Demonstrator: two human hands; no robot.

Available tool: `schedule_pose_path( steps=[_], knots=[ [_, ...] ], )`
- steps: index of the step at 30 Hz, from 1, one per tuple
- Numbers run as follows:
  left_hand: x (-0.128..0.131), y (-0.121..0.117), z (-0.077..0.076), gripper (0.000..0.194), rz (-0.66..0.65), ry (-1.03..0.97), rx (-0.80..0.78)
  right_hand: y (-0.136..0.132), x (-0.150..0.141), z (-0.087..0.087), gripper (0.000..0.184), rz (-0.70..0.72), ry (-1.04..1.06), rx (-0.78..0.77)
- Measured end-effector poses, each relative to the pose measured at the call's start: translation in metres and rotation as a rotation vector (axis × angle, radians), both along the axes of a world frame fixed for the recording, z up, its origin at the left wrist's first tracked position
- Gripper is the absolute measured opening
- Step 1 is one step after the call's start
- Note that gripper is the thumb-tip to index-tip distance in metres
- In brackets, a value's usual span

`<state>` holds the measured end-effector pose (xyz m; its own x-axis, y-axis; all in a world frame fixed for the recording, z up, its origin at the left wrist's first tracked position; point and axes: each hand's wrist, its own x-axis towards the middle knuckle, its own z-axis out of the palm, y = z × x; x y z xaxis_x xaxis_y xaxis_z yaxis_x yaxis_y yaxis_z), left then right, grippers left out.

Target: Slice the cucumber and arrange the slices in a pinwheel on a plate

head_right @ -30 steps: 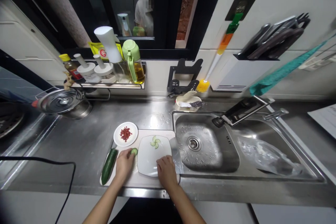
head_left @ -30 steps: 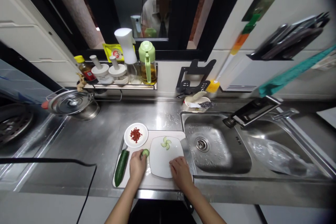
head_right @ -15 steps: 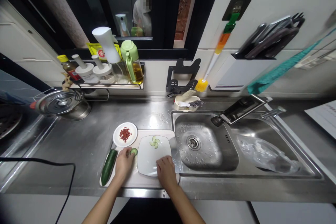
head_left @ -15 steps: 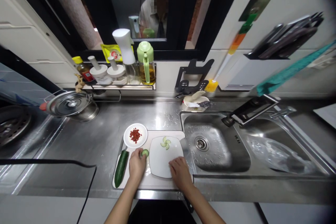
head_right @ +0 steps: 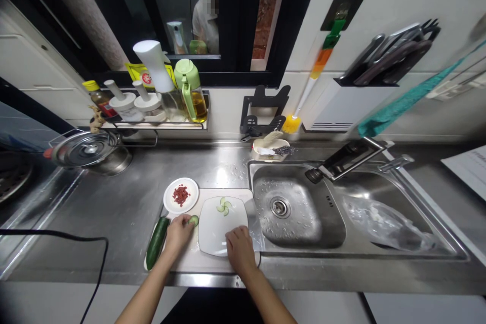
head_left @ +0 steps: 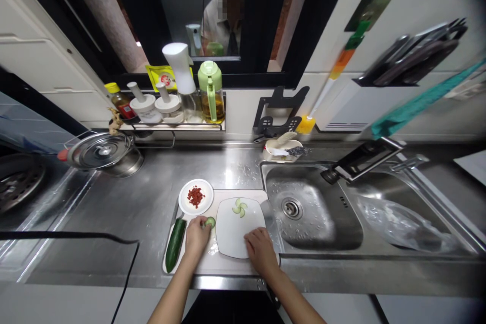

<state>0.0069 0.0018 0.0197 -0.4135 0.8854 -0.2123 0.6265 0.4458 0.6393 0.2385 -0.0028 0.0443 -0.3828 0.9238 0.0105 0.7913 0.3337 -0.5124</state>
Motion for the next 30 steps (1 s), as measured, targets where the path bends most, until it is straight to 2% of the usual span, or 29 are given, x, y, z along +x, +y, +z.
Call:
schedule_pose_path(
  steps=[5,10,14,17,22,25,28,30],
  knots=[
    [0.001,0.002,0.004,0.013,0.023,0.014,0.014,0.001,0.001,0.001,0.02,-0.005,0.005,0.003],
    [0.003,-0.002,0.009,0.013,0.054,-0.12,0.028,0.001,0.001,-0.003,0.02,-0.022,0.034,-0.01],
    [0.005,-0.004,0.011,0.025,0.075,-0.324,0.021,0.005,-0.002,-0.007,0.019,-0.028,0.137,-0.021],
    [0.013,-0.002,0.012,0.035,0.031,-0.521,-0.002,0.011,-0.007,-0.007,0.019,-0.053,0.252,-0.055],
    [0.039,0.002,0.021,0.036,-0.052,-0.782,-0.008,0.024,-0.017,0.003,0.023,-0.129,0.405,-0.223],
    [0.052,0.004,0.028,0.036,-0.059,-0.902,-0.036,0.029,-0.019,0.008,0.018,-0.162,0.445,-0.325],
    [0.06,0.004,0.032,0.038,-0.02,-1.008,-0.097,0.031,-0.016,0.012,0.016,-0.169,0.476,-0.389],
    [0.063,0.004,0.033,0.04,0.071,-1.107,-0.157,0.032,-0.012,0.014,0.016,-0.17,0.491,-0.409]
  ],
)
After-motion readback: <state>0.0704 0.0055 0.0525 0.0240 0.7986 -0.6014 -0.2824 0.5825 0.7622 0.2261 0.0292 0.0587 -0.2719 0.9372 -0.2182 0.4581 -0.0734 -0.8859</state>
